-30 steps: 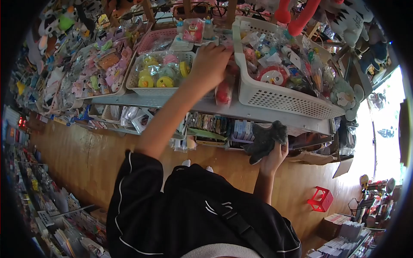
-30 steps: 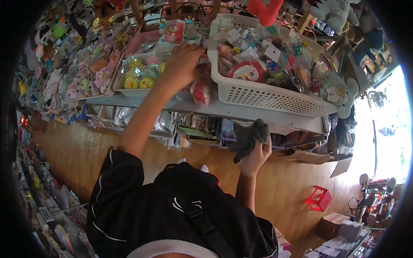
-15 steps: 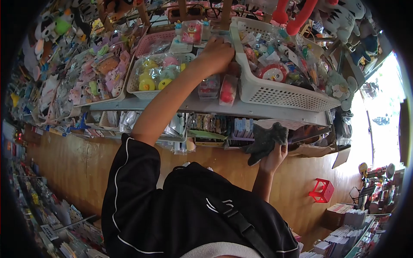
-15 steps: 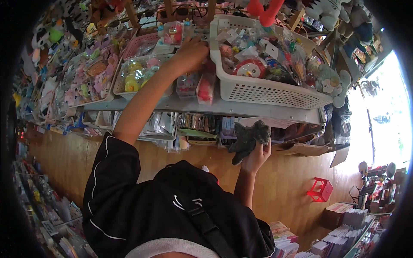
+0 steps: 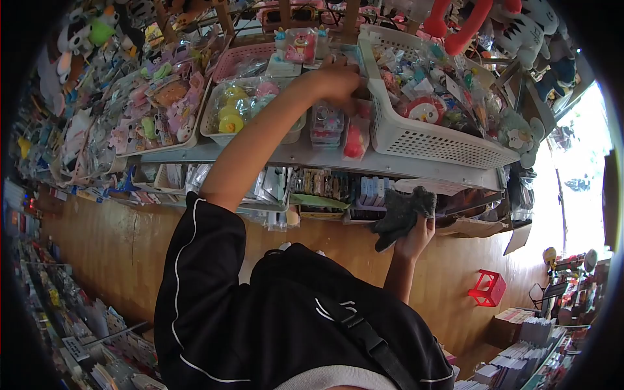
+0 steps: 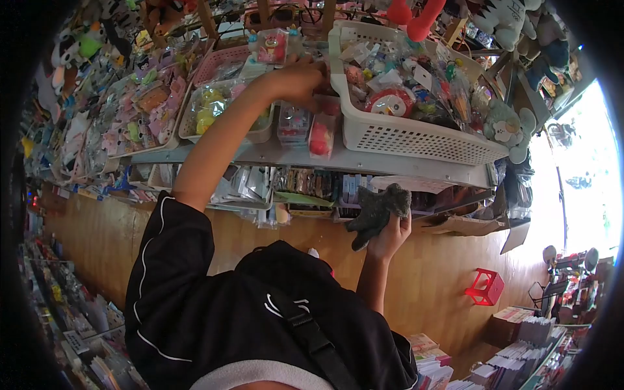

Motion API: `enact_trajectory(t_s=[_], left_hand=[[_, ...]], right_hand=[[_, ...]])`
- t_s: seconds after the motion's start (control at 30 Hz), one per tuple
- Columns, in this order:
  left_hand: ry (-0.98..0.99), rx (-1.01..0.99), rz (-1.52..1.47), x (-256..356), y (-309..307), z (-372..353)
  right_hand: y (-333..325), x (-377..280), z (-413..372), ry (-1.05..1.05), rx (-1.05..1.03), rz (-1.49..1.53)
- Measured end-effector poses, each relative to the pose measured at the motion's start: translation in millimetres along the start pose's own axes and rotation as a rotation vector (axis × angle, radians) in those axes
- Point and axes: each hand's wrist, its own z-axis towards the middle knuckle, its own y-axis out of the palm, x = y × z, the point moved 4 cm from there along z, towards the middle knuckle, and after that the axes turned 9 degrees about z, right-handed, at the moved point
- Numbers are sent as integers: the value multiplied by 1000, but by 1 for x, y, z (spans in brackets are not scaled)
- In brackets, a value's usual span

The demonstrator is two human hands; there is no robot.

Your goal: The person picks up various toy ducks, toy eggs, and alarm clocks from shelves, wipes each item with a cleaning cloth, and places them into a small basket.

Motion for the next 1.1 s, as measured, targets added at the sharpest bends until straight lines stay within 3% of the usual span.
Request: enact_trajectory(t_s=[0.13, 0.33, 0.73, 0.8, 0.83, 0.9, 0.93, 0.97, 1.03, 1.1], left_hand=[[-10, -35, 23, -3, -10, 6], [-151, 287, -76, -18, -9, -7], [-657, 565, -115, -21, -20, -36], [-684, 722, -404, -24, -30, -51], [-683, 724, -404, -22, -35, -59], [-669, 794, -779, -17, -39, -80], [-666, 796, -776, -10, -41, -91], [-585, 757, -1018, -1, -38, -101], [-423, 648, -1360, 27, -31, -115], [-329, 531, -1477, 63, -23, -123]], right_hand=[[0, -1, 2, 5, -4, 2], [5, -4, 3, 15, -26, 28], [34, 2, 0, 77, 1, 38], [41, -2, -3, 75, 30, 113], [43, -2, -4, 74, 29, 114], [52, -8, -8, -54, -71, 148], [62, -12, -8, -56, -71, 152], [85, -21, -11, -111, -290, 18], [116, -26, -20, -167, -499, -117], [132, -23, -27, -275, -467, -404]])
